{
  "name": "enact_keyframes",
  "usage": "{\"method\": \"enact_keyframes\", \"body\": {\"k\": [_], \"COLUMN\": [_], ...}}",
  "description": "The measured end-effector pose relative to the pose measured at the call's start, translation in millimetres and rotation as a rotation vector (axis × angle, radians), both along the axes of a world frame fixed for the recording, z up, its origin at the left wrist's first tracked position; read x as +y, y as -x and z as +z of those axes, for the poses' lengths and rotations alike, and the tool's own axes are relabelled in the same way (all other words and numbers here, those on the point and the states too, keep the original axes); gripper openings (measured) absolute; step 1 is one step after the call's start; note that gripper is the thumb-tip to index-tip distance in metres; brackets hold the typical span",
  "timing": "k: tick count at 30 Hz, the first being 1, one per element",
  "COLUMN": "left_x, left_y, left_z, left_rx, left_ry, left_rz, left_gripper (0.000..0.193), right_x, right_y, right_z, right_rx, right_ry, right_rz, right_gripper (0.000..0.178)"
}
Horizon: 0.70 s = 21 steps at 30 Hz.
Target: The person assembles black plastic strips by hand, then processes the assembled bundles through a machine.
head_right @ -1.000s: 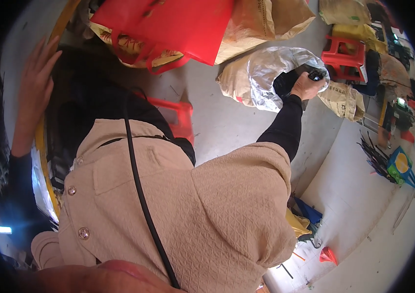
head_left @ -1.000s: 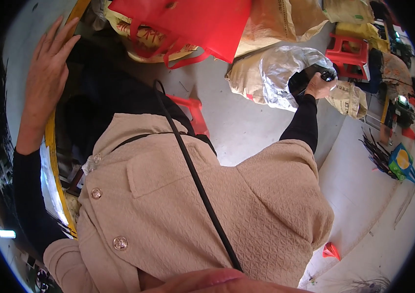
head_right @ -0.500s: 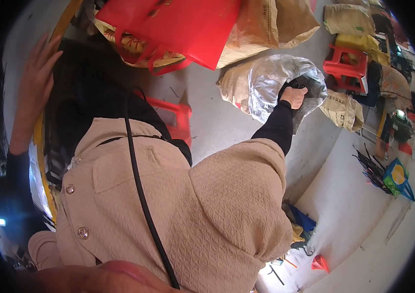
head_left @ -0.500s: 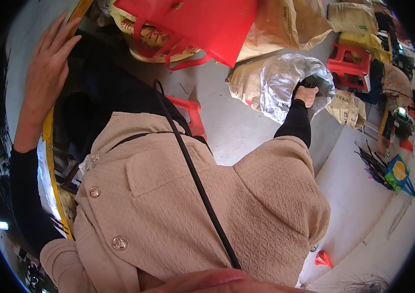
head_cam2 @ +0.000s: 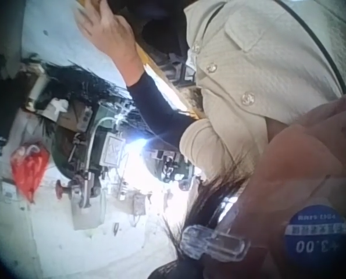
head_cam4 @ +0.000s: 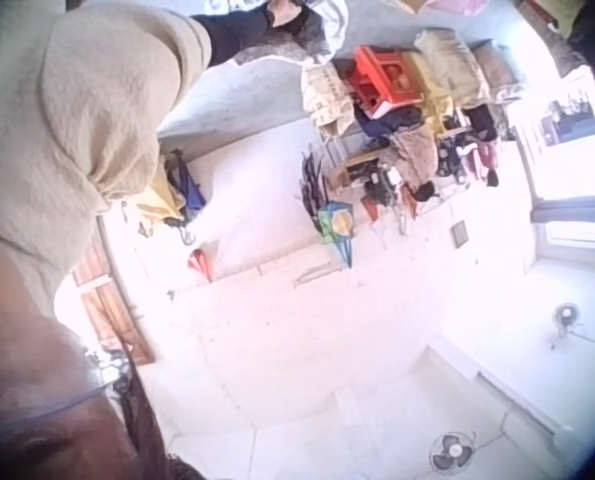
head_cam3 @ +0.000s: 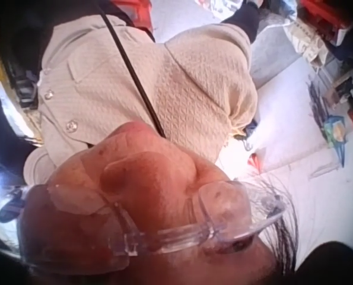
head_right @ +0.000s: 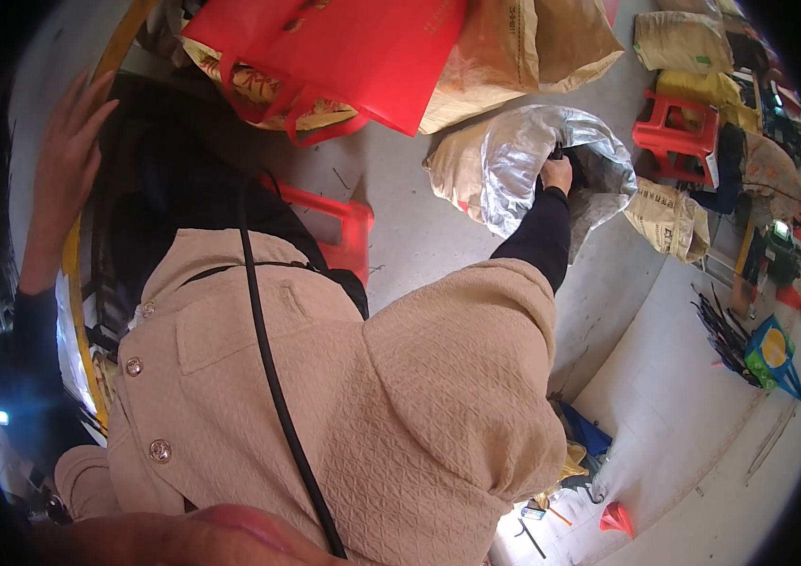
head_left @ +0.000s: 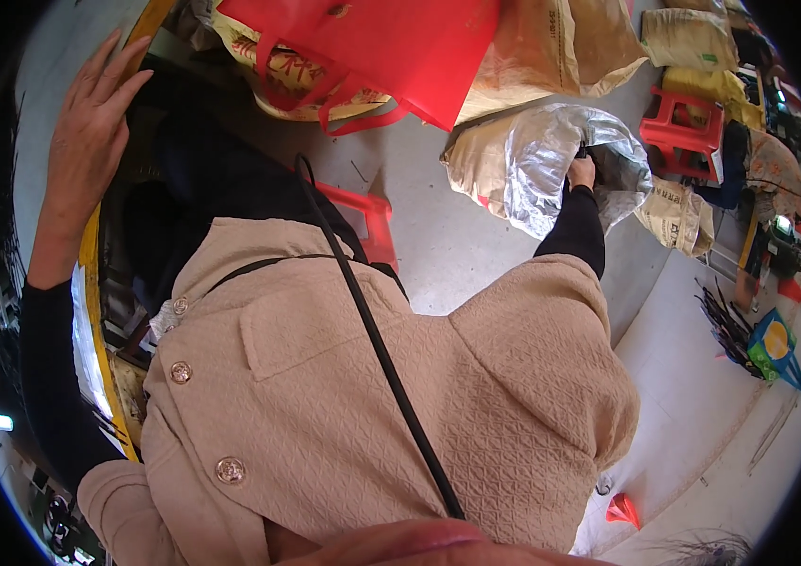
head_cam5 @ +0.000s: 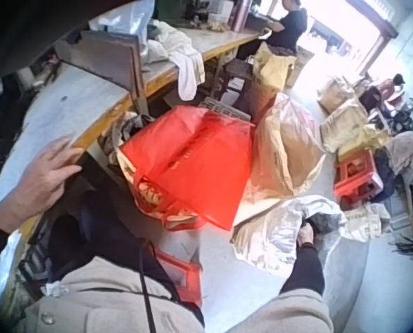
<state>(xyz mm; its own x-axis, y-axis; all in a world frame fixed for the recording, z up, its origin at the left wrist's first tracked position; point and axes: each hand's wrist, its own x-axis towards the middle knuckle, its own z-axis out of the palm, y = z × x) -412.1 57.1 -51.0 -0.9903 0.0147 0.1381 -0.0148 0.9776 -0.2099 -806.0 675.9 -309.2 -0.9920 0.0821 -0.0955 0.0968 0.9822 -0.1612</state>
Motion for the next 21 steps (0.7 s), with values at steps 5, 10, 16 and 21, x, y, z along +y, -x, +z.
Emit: {"method": "enact_keyframes", "body": {"k": [5,10,16,21], "left_x": [0,4,6,7], "left_y": [-3,4,-3,2], "left_z": [2,4,6,11], "left_rx": [-0.009,0.012,-0.001,-0.002], "left_ry": [0.017,0.006,-0.011,0.026], "left_rz": [0.008,-0.010,0.017,0.017], "left_gripper": [0.047,0.046,0.045,0.044], "right_x": [-20,13,18,-13], "right_y": [-17,15,13,38], "right_z": [-3,-46,-84,-118], "right_rx": [0.090,-0.080,0.011,-1.057], "right_ry": [0.023,0.028,0.294,0.802], "right_rz": [-0.128,0.022,0.211,-0.362], "right_gripper": [0.052,0.046,0.037,0.051]}}
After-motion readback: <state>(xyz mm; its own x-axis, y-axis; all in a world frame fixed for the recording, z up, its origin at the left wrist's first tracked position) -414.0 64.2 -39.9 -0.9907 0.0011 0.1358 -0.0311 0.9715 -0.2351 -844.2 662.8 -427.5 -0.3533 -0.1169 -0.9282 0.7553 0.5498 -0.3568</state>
